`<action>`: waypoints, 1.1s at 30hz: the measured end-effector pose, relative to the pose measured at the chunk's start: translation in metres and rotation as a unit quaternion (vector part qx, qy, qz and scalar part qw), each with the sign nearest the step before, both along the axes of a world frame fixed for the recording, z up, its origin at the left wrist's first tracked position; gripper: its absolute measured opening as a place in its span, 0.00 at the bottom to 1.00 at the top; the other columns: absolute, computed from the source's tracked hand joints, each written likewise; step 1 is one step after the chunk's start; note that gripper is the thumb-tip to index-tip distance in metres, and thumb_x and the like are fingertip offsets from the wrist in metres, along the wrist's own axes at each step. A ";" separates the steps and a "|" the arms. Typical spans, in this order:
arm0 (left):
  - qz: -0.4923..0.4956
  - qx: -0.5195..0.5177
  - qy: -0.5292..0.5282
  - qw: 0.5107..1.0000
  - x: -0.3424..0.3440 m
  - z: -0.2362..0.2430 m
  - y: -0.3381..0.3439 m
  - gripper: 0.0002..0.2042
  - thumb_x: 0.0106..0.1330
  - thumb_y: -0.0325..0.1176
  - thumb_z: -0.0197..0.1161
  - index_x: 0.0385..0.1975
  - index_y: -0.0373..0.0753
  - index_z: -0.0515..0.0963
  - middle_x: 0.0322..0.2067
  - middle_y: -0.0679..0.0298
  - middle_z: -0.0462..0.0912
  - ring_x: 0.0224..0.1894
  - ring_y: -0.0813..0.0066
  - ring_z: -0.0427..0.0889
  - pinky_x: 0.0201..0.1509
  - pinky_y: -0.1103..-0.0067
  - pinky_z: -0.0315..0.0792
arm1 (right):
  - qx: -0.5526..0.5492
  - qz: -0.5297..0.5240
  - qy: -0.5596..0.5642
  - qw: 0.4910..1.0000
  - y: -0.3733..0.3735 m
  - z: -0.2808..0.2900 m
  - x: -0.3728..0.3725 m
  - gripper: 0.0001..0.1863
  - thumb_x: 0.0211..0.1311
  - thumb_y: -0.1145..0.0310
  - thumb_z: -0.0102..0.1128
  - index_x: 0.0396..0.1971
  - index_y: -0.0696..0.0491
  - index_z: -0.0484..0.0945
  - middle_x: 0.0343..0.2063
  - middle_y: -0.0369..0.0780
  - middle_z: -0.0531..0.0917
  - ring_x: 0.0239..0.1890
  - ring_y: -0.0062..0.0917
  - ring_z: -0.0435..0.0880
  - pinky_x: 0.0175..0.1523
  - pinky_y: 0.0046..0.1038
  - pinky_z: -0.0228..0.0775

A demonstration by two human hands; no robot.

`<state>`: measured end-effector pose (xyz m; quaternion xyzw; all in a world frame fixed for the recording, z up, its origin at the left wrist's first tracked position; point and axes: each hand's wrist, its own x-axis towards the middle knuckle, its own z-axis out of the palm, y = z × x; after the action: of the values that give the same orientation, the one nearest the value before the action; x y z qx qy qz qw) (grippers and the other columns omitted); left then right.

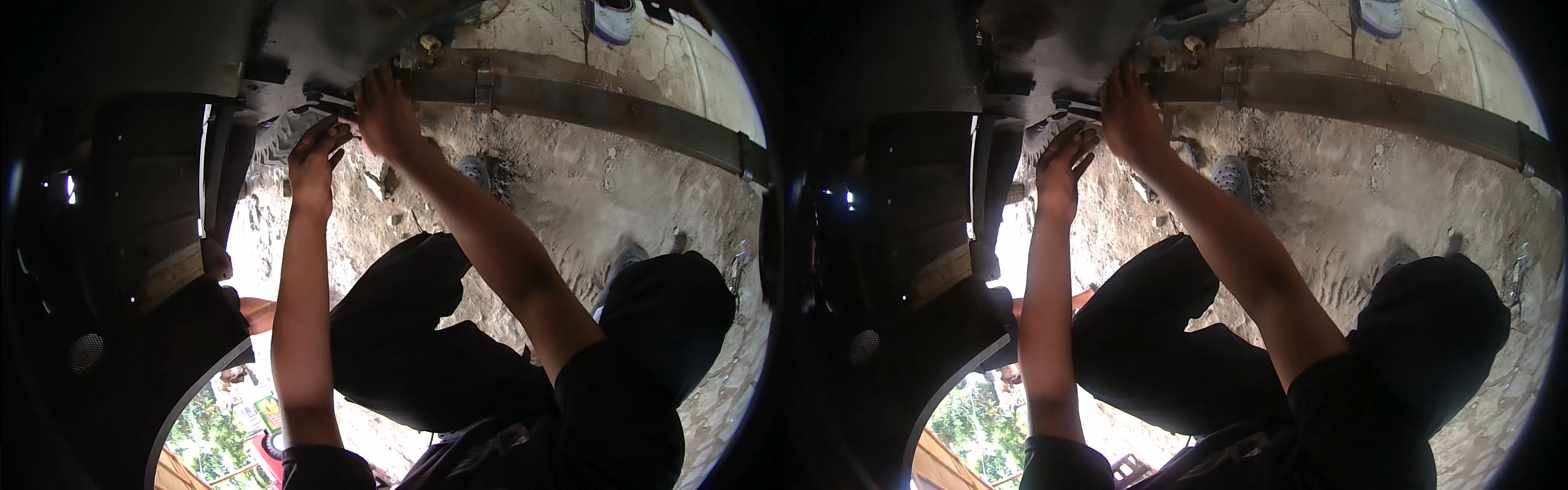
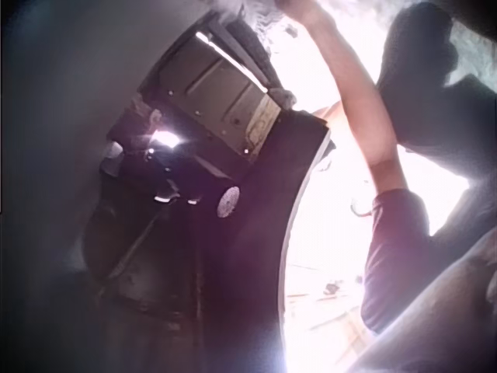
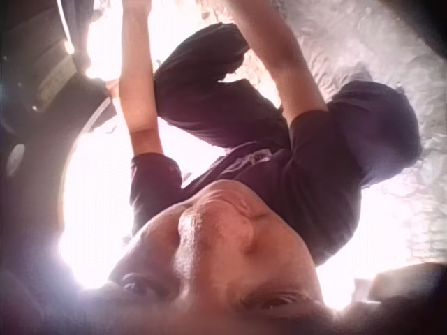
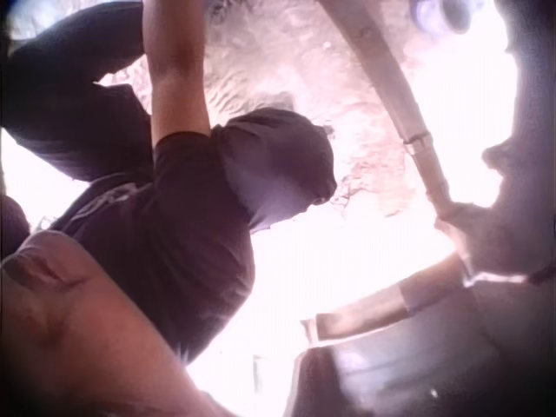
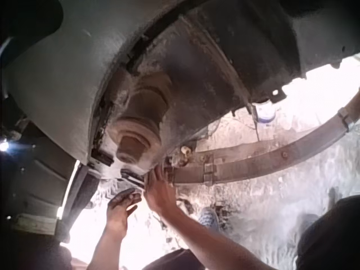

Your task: The person is working under a vehicle, using a hammer and a metal bar to adjust or secure components of the undercarriage. They repeatedly strike and manipulate parts of the vehicle's frame.

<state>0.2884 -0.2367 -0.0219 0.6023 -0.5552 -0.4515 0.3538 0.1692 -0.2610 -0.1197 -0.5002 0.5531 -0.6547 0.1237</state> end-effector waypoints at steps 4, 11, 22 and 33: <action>-0.003 -0.007 -0.009 1.000 -0.002 0.008 -0.004 0.20 0.75 0.29 0.55 0.65 0.35 0.72 0.59 0.56 0.80 0.60 0.66 0.80 0.67 0.68 0.70 | -0.010 -0.042 0.123 0.991 0.006 -0.011 0.018 0.24 0.72 0.68 0.54 0.62 0.67 0.68 0.67 0.59 0.67 0.68 0.62 0.66 0.67 0.56 0.67; -0.032 -0.033 0.048 0.998 -0.009 0.009 0.005 0.26 0.74 0.24 0.51 0.72 0.35 0.63 0.69 0.56 0.72 0.72 0.62 0.68 0.72 0.63 0.66 | -0.016 -0.041 0.068 0.997 -0.008 -0.010 0.009 0.23 0.72 0.66 0.50 0.59 0.66 0.70 0.62 0.59 0.71 0.68 0.59 0.67 0.67 0.56 0.65; -0.040 -0.046 0.079 0.995 -0.016 0.019 0.006 0.30 0.70 0.21 0.51 0.74 0.34 0.59 0.71 0.55 0.68 0.75 0.62 0.64 0.75 0.61 0.63 | 0.013 -0.030 0.124 0.992 0.008 -0.012 0.011 0.32 0.73 0.58 0.55 0.64 0.71 0.66 0.68 0.64 0.64 0.72 0.59 0.62 0.70 0.55 0.63; -0.046 -0.036 0.073 0.996 -0.010 0.016 -0.005 0.36 0.64 0.23 0.55 0.77 0.38 0.56 0.75 0.58 0.62 0.77 0.64 0.59 0.76 0.64 0.58 | 0.008 -0.022 0.064 0.998 -0.004 -0.014 0.017 0.31 0.65 0.71 0.53 0.65 0.72 0.64 0.68 0.66 0.63 0.71 0.64 0.60 0.72 0.59 0.59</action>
<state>0.2783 -0.2415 -0.0055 0.5286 -0.5710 -0.4899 0.3932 0.1860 -0.2646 -0.1338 -0.5277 0.5762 -0.6193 0.0779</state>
